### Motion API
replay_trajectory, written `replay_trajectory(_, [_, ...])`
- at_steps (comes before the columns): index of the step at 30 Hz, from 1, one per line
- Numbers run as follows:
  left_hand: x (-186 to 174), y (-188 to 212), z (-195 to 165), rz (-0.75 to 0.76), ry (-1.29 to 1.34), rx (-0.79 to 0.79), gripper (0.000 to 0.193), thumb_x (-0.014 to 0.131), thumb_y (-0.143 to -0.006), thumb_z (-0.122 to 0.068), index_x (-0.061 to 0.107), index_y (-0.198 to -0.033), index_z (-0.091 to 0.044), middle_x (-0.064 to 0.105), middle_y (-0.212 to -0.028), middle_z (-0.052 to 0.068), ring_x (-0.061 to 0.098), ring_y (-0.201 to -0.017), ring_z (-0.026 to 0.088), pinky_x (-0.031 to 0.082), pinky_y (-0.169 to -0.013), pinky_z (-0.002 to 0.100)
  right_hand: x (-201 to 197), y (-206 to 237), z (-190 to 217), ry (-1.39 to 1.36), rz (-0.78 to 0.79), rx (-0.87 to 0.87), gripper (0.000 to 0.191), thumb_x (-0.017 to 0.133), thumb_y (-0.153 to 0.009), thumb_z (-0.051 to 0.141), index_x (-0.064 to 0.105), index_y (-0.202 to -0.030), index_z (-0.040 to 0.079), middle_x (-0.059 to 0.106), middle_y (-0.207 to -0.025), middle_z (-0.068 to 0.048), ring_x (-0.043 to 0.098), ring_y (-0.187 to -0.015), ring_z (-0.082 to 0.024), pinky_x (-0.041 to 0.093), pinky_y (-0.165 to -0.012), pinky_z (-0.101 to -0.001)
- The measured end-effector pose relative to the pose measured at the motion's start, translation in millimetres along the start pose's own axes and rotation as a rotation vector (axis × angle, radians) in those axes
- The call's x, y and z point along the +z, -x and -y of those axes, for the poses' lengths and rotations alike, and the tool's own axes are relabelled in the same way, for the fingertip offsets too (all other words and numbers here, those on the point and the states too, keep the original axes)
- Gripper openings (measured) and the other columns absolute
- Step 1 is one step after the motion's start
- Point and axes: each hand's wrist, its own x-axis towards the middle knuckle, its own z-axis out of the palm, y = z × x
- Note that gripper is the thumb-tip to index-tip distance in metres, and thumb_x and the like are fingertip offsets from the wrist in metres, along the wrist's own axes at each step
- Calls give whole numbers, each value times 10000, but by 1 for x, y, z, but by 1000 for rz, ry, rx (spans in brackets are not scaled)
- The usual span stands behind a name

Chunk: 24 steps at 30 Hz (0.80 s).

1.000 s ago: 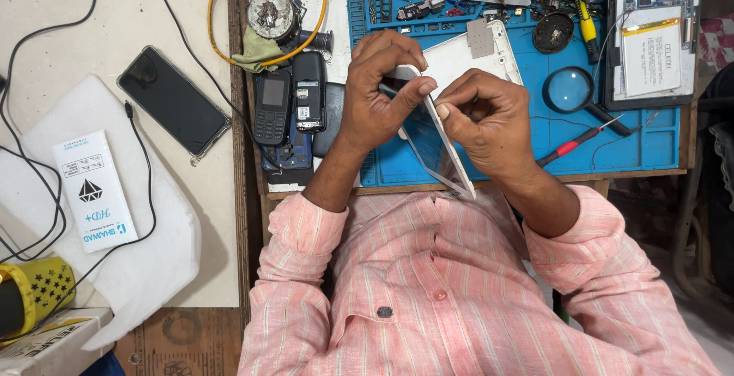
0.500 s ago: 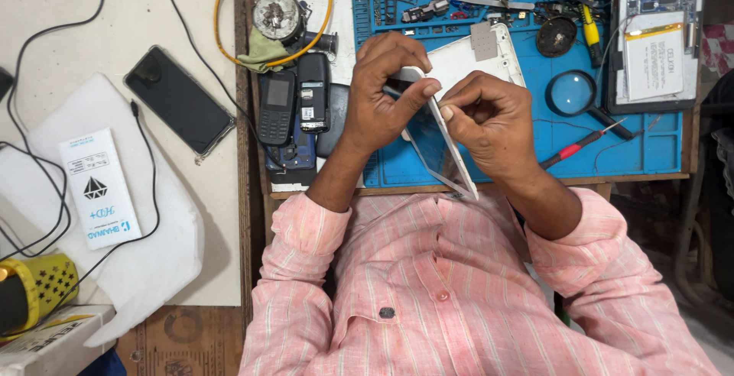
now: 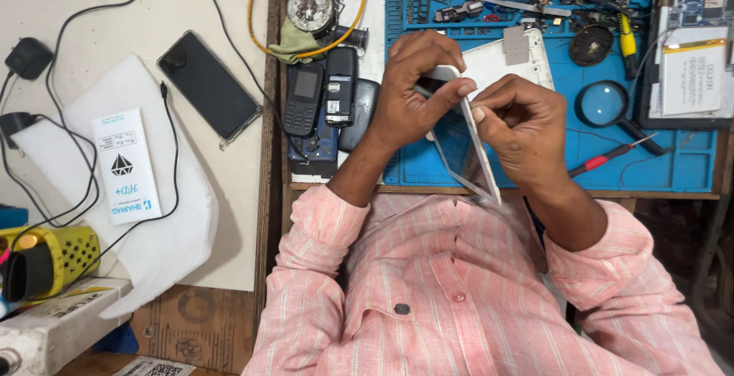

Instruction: The person uses a soldering iron to work on a disassembled white smartphone's motherboard and battery connector. They then handle the phone's screen assembly, peeling a protective film from the edges, and return to soldering the battery connector area.

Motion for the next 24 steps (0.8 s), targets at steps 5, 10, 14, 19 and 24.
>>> replay_trajectory(5, [1,1,1,-6,-2,-2,297,788,-910,-361,678,-914,-86,680,-982,23,628,-897,166,398,-939,325,-1,1,-1,4,-3,-2,127,783,-1002,73,693,-967,-9,704,-983,-67,630,-802,-55,503,-750,-197])
replay_trajectory(10, [1,2,1,-6,-6,-9,297,784,-917,-365,679,-921,-87,680,-982,19,633,-902,159,391,-963,330,-2,2,-2,11,6,1,130,784,-1007,75,693,-975,-11,703,-959,-65,630,-810,-57,507,-719,-177])
replay_trajectory(14, [1,3,1,-10,-19,-8,296,784,-916,-363,681,-928,-86,675,-987,17,633,-912,162,386,-976,338,0,1,-2,-29,4,2,140,787,-1008,82,682,-975,-5,708,-1009,-63,636,-815,-57,509,-736,-184])
replay_trajectory(19, [2,2,2,-8,-7,-5,292,783,-914,-361,679,-918,-89,677,-984,17,628,-896,162,395,-955,330,-1,2,-2,8,-1,-3,131,782,-1014,74,692,-972,-12,705,-954,-69,628,-802,-55,496,-705,-176])
replay_trajectory(24, [1,0,3,7,-1,1,304,783,-910,-376,680,-919,-90,680,-978,16,623,-889,168,406,-923,321,0,1,0,-19,-3,15,129,778,-1000,75,692,-955,-10,703,-980,-68,618,-798,-54,491,-698,-191])
